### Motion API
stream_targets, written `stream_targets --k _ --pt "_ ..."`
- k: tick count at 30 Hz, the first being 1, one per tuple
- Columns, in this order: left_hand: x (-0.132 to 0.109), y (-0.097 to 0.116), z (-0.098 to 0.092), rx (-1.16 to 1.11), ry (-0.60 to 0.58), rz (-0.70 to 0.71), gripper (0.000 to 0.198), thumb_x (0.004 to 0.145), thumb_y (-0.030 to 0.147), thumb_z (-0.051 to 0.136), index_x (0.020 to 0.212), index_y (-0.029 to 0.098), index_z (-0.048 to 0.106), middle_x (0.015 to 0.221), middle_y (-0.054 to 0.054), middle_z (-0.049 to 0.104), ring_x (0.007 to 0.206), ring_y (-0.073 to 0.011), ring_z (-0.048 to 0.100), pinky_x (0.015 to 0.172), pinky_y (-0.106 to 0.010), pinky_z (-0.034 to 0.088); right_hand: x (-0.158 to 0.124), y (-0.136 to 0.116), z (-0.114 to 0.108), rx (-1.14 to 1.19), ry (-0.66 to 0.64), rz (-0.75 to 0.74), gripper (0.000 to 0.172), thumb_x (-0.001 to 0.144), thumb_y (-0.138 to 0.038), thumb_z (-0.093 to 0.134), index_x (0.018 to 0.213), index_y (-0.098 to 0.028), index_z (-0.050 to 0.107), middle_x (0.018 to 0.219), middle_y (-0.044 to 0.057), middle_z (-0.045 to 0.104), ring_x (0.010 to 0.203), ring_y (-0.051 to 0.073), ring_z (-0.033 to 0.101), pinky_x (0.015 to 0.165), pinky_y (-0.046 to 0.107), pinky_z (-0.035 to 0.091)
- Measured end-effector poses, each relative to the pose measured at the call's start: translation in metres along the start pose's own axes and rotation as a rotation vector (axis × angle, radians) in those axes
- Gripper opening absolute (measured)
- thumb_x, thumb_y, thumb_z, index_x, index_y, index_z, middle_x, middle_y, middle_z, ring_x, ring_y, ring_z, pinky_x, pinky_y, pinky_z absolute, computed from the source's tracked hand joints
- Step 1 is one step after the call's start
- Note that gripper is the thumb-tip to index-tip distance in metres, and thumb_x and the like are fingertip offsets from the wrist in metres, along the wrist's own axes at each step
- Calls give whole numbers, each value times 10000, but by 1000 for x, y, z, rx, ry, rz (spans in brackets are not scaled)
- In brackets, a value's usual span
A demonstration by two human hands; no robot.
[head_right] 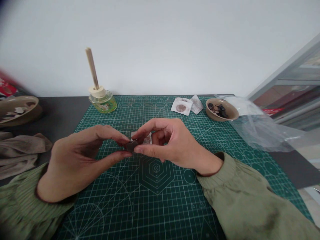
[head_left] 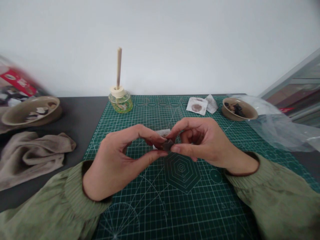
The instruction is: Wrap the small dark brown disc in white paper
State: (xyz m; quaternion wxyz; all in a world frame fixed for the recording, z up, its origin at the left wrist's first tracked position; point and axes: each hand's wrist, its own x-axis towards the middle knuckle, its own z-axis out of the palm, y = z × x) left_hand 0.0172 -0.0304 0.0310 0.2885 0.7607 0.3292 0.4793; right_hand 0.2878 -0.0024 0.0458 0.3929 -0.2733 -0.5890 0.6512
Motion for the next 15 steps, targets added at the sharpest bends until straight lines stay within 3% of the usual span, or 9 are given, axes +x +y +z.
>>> stream_targets --k 6,11,15 --pt "-1 2 0 -80 -7 -36 162 1043 229 1057 1150 279 946 1036 -13 936 929 -203 894 937 -311 777 1 1 1 4 -7 -12 365 777 -54 1194 1035 -192 975 664 -63 789 443 41 624 447 79 490" --pt "4 2 -2 -130 -6 -89 63 1093 273 1013 1087 270 950 997 -12 935 932 -190 907 912 -265 775 0 -2 2 5 -4 1 358 778 -63 1197 1026 -184 969 669 -59 793 450 47 634 452 83 520" --pt "8 2 -2 -244 -29 -166 179 1033 329 1099 1026 249 939 949 -19 924 908 -197 911 873 -257 782 0 -4 4 36 -18 24 361 770 -55 1194 1013 -178 957 666 -62 791 452 55 641 446 88 538"
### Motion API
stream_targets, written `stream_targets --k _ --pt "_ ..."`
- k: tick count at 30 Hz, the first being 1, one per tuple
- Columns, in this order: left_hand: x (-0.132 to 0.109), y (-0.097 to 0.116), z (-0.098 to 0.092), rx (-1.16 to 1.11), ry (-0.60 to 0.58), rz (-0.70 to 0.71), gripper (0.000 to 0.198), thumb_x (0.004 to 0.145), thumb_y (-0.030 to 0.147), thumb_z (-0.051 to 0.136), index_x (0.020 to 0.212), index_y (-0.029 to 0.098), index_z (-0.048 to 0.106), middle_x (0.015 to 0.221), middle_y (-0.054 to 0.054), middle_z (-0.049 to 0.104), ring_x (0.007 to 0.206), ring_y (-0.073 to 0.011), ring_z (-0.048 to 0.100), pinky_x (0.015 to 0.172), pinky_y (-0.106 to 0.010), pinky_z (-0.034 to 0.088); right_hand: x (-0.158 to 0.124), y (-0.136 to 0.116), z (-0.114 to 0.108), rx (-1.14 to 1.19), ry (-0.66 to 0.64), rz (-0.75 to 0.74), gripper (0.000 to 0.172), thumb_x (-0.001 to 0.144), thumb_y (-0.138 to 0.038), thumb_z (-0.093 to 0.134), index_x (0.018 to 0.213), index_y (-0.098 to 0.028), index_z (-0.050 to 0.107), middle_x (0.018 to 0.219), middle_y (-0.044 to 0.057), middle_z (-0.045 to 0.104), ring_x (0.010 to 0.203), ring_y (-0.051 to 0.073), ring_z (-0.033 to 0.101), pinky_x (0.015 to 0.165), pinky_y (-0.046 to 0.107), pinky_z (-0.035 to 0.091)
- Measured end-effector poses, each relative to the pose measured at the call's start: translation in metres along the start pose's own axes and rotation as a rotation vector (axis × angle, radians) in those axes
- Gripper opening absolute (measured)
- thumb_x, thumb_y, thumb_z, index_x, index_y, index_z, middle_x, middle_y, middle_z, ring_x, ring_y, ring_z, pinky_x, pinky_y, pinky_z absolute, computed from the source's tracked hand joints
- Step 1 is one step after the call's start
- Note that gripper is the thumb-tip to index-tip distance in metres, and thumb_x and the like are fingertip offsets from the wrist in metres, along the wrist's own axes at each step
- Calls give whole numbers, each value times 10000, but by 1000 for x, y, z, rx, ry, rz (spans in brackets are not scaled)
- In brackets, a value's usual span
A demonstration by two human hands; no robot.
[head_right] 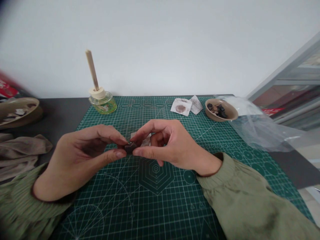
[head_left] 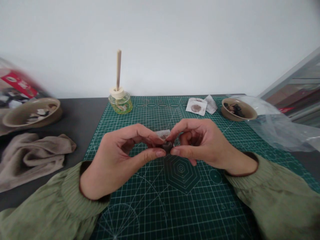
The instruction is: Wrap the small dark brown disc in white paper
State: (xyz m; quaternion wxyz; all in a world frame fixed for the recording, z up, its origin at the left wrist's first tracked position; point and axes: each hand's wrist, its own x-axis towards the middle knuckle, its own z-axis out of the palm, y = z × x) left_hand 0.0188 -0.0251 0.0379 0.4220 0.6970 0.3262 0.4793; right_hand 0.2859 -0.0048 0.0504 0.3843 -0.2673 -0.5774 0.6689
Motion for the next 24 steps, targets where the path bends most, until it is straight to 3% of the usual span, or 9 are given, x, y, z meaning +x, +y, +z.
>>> stream_targets --k 8,16,24 --pt "-1 -2 1 -94 -40 5 248 954 204 1145 1053 243 921 945 -11 922 879 -196 926 868 -268 818 1 2 -1 39 -31 26 365 774 -103 1207 1019 -172 946 664 -60 777 438 72 634 422 118 543" --pt "1 0 0 -39 -43 -8 295 997 406 1147 1002 224 914 917 -53 917 861 -234 931 831 -309 832 1 4 -1 50 -40 46 385 779 -155 1230 1021 -166 931 672 -49 797 435 74 646 415 120 527" --pt "-3 0 4 -58 -33 34 245 963 232 1154 1022 230 916 902 -18 903 834 -203 918 831 -274 823 0 6 0 130 -63 85 401 748 -83 1231 1004 -161 933 668 -49 814 444 85 690 440 122 574"
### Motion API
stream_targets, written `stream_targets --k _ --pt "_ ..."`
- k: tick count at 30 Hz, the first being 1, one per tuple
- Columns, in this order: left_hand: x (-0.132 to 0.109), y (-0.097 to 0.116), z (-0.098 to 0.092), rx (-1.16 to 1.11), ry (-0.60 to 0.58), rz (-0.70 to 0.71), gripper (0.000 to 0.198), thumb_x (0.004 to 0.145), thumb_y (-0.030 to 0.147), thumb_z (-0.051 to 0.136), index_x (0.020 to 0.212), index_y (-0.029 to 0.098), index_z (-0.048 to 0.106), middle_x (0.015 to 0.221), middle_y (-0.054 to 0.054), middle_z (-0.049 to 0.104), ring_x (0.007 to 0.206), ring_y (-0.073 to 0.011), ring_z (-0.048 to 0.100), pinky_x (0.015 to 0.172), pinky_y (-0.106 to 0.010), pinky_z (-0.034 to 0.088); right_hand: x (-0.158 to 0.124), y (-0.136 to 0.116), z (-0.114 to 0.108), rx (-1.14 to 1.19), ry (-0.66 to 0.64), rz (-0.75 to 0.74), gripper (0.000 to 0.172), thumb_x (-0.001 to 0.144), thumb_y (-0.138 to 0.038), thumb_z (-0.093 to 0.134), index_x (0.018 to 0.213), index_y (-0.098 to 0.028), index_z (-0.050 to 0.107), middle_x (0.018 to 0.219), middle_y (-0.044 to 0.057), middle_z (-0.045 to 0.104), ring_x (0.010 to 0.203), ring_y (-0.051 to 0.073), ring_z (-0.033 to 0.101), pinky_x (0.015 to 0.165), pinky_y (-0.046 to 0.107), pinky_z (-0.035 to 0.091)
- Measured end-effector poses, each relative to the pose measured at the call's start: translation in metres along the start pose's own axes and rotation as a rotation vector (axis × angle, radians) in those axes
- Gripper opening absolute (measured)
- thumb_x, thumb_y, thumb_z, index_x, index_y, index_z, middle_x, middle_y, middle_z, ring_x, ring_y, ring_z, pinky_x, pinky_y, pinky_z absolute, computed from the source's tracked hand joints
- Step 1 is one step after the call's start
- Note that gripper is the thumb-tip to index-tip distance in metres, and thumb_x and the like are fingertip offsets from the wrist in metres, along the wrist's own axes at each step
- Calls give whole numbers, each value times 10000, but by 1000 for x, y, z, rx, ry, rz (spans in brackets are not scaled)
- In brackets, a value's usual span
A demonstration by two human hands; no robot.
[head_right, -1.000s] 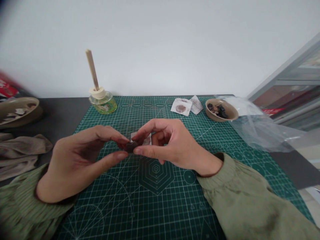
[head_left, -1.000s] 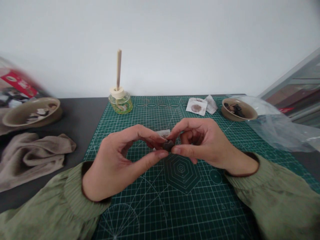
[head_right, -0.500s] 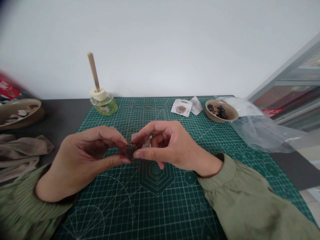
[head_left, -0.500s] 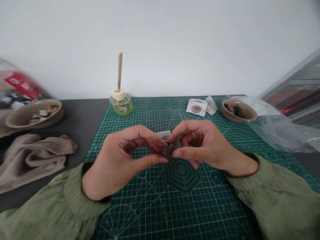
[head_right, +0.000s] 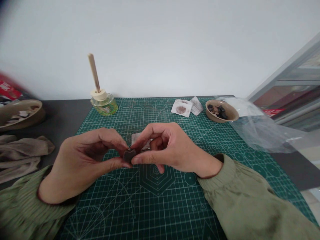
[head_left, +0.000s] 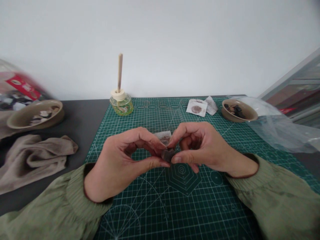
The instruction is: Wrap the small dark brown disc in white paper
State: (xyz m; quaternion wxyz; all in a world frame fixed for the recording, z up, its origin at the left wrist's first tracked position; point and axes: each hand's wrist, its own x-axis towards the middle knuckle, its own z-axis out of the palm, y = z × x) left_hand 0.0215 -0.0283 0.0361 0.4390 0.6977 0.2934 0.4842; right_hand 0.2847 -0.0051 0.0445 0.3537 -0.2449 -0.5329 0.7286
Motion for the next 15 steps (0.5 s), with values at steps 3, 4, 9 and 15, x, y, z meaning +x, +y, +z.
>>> stream_targets --k 3,4,9,15 --pt "0 1 0 22 -3 13 237 973 261 1151 1027 231 922 892 -29 903 818 -222 919 826 -305 836 0 1 -1 1 -3 -6 401 749 -111 1244 1004 -161 939 689 -36 837 446 87 709 442 117 570" --pt "0 1 0 27 -3 17 237 976 271 1151 1028 234 923 890 -29 904 815 -223 919 826 -308 837 0 1 -1 5 -9 -11 403 748 -116 1247 1009 -163 943 698 -31 845 448 89 713 442 118 572" --pt "0 2 -1 48 11 25 245 980 299 1154 1018 246 918 908 -18 915 816 -204 919 821 -274 826 0 0 0 22 -38 -47 423 746 -117 1246 1045 -177 953 737 -22 861 487 97 715 461 141 617" --pt "-1 2 -3 71 16 41 255 981 316 1153 1017 234 915 907 -38 915 801 -224 914 800 -309 833 0 1 0 3 -41 -80 394 794 -183 1241 1057 -187 948 768 -24 860 503 91 707 480 152 635"
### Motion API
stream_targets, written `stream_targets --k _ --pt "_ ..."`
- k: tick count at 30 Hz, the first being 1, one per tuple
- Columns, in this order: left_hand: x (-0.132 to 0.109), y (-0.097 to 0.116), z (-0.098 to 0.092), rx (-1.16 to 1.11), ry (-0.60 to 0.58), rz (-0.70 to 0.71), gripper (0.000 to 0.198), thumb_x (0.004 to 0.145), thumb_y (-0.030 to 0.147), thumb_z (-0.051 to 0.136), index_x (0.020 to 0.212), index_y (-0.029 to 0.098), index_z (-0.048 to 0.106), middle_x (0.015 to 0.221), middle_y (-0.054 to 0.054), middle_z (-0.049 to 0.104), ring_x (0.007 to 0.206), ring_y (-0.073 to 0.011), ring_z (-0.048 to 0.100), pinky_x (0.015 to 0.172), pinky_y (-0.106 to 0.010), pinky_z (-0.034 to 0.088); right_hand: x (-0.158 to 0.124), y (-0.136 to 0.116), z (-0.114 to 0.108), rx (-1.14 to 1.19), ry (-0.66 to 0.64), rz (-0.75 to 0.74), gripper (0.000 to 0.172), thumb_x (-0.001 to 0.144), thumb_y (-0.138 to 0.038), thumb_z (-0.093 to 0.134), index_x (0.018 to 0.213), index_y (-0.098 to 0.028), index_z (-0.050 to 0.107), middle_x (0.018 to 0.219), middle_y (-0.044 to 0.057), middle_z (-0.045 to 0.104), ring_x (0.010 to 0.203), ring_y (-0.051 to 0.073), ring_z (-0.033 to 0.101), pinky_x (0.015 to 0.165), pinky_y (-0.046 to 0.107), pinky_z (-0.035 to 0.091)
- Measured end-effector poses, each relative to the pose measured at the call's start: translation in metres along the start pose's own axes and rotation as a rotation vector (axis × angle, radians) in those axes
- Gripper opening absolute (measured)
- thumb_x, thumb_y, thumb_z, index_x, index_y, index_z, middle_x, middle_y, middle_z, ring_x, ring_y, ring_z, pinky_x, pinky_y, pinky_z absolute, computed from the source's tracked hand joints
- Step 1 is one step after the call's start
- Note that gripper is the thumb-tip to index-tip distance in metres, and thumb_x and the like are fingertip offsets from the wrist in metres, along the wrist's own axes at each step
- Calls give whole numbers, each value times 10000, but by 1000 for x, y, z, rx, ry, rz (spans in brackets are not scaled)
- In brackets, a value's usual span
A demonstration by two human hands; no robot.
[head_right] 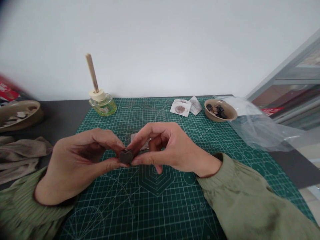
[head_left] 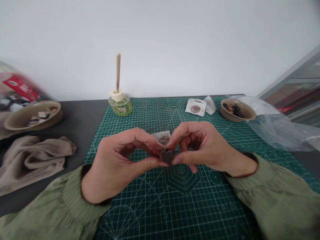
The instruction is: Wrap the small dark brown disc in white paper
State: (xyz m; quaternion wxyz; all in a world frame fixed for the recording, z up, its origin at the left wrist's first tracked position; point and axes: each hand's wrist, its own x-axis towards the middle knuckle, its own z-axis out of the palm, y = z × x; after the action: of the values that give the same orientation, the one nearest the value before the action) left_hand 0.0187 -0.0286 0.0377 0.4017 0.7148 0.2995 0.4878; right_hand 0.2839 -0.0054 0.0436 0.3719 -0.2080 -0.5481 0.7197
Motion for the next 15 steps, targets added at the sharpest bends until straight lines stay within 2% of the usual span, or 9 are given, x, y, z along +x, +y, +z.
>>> stream_targets --k 4,11,15 --pt "0 0 1 -13 -2 4 238 980 267 1148 1018 239 915 920 -24 924 808 -208 918 808 -283 827 -1 0 -1 14 -7 -14 375 802 -112 1219 1063 -193 962 779 -26 864 516 86 715 493 144 641" --pt "1 0 1 -5 -1 2 224 988 250 1134 1017 251 912 916 -10 918 800 -195 908 790 -270 814 0 0 -1 -18 19 -9 398 760 -124 1239 1034 -202 960 760 -35 844 501 93 693 476 170 638" --pt "-1 1 1 -1 4 -3 220 993 272 1130 1013 251 913 918 -16 916 800 -198 904 790 -279 813 -1 1 -2 -53 24 -27 391 778 -182 1246 1045 -203 960 854 -3 894 515 84 693 453 159 594"
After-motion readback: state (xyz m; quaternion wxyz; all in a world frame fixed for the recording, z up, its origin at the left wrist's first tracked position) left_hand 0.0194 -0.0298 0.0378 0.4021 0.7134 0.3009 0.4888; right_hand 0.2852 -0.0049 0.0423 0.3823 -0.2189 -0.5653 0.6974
